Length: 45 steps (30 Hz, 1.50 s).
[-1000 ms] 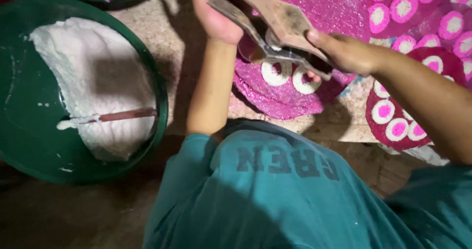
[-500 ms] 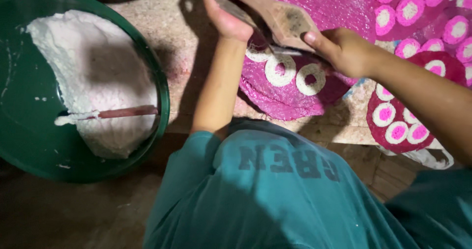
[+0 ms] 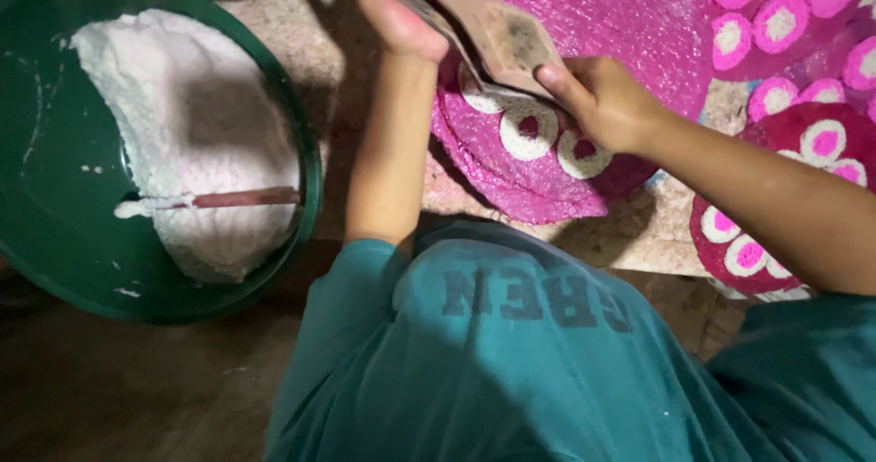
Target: The person scoops white paste from a green bucket and applies it into circular molds on a pink glittery surface using a handheld tool. They repeatedly fill the molds and arrange the finished white circles on a nearby tray.
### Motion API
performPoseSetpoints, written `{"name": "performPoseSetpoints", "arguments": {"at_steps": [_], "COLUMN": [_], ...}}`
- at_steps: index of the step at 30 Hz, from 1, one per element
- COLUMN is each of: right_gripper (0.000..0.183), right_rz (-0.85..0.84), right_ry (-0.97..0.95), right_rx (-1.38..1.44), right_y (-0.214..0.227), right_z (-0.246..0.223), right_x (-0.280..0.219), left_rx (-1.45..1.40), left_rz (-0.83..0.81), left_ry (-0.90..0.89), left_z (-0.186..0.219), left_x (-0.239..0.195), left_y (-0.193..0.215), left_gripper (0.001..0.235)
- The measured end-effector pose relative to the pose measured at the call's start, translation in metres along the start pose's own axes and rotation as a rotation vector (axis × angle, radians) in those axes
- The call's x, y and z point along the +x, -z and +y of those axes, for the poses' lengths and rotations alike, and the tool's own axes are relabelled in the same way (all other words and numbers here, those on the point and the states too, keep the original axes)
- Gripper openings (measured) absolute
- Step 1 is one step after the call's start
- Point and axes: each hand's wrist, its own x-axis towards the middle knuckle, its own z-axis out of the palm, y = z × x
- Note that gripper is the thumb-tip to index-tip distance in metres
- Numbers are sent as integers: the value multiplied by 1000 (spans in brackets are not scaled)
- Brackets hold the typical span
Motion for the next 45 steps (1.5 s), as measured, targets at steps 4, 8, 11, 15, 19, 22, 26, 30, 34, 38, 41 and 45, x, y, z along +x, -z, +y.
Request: {"name": "performPoseSetpoints", "arguments": {"at_steps": [4,8,11,15,19,22,26,30,34,38,41,45], "right_gripper": [72,80,88,93,92,89,86,77,78,80,82,82], "right_rz": [-74,-4,104,242,314,361,389,424,472,499,495,520], "right_ry": [-137,-32,-16,43,177,151,127,163,157,163,181,179], "right_rx": [-1,31,205,518,855,1008,1090,1188,1206,1214,1180,1221], "right_y": [10,35,39,21,-1,-12,-25,-33,-28,-26,-27,-36], "right_z": [28,76,110,134,143,150,164,171,169,159,154,155], "right_x": [-9,-38,-67,-95,-111,-117,-128,-134,-135,-134,-136,-139], "left_rx": [-98,310,1263,1901,2011,2021,2014,2068,2048,2097,2043,1328], "left_rz": [-4,32,-201,-522,-555,-568,-571,-588,-563,-465,-240,182], "left_ry": [144,303,373,379,351,285,242,327,314,178,178,482], "left_z": [-15,-9,16,25,21,22,22,24,20,4,-1,2], "left_x": [-24,-39,-55,-82,-89,-87,-90,-90,-68,-22,8,-13], "left_y": [-10,-17,-29,-48,-55,-54,-55,-59,-51,-7,37,59], "left_gripper": [47,56,82,124,125,121,117,115,116,123,106,94]}}
